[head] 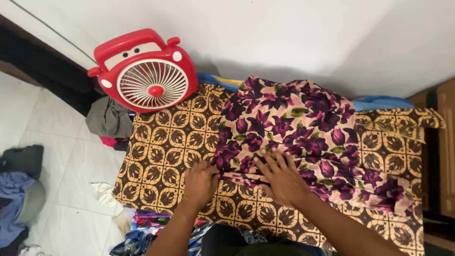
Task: The person folds a floral-patterned garment by hand on a padded surface, smoothing the fabric and folding the sides inward.
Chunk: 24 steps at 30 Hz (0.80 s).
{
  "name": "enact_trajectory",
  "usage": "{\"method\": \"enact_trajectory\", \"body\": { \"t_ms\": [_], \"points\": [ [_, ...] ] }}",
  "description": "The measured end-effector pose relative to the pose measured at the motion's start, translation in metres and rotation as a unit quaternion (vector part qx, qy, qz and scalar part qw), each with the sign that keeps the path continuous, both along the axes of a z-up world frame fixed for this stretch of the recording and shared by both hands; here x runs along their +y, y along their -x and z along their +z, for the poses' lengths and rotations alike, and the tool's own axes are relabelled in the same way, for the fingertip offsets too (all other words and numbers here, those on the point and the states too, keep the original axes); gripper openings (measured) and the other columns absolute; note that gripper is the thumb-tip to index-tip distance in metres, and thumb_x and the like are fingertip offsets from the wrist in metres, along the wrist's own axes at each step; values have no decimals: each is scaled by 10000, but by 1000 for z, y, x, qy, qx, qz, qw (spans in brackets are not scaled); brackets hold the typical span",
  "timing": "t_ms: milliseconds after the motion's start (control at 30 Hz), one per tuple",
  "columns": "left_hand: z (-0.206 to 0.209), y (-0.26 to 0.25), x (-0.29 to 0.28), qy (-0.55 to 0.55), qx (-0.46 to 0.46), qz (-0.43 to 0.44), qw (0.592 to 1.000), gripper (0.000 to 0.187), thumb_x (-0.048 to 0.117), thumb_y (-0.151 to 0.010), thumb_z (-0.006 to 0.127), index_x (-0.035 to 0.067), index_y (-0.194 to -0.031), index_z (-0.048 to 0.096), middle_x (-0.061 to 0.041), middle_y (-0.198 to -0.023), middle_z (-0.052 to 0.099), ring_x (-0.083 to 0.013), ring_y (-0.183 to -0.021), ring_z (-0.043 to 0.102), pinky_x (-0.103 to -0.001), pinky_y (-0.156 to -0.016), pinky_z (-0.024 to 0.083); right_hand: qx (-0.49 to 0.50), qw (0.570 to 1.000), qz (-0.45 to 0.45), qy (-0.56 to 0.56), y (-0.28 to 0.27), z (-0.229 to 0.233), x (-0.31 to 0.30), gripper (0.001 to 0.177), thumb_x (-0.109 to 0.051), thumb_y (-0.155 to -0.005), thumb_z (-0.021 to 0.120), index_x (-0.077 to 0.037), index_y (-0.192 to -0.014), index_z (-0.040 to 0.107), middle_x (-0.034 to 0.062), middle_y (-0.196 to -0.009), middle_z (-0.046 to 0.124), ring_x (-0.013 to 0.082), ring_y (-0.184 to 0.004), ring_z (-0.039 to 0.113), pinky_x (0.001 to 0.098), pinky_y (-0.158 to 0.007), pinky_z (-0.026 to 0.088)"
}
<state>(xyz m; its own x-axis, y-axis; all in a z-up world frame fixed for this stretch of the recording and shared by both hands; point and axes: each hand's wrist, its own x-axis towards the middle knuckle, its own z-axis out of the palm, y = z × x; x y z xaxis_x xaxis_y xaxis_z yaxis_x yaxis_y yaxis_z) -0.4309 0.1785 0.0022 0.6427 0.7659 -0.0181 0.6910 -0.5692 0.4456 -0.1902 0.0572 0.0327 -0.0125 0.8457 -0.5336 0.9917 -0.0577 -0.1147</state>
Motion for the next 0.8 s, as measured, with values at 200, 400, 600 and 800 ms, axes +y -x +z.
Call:
{"method": "enact_trajectory", "body": {
  "t_ms": [200, 400, 600, 800],
  "points": [
    [11, -8, -6, -39, -62, -100, 992, 329, 214, -750, 794, 95, -1023, 653, -112, -995, 631, -332, -1009, 576, -460, -860, 375, -17, 983, 128, -128, -5, -29, -8, 775, -271, -954, 557, -204, -1615, 157, 164, -1693, 105, 416, -1550, 45, 634, -1199, -18],
    [-11, -11, -7, -31, -5, -76, 997, 154, 118, -855, 700, 130, -987, 621, -76, -961, 610, -277, -999, 604, -445, -868, 411, 25, 952, 206, -225, -16, -56, -21, 863, -109, -833, 675, -172, -1597, 278, 134, -1664, 269, 400, -1553, 113, 649, -1189, 27],
    [-13, -13, -15, -104, 89, -111, 984, 220, 46, -778, 673, 135, -978, 656, -82, -970, 611, -304, -997, 598, -456, -859, 438, 30, 934, 227, -274, -24, -77, -42, 805, -170, -881, 667, -124, -1585, 277, 113, -1671, 292, 317, -1563, 146, 558, -1240, 89],
    [1, -27, -1, -101, 147, -162, 971, 188, 114, -789, 650, 150, -946, 747, -84, -1043, 614, -299, -1049, 580, -488, -862, 446, 57, 966, 59, -243, -47, -52, -60, 725, -314, -857, 642, -119, -1484, 336, 165, -1631, 272, 363, -1533, 153, 614, -1204, 96]
  ]
}}
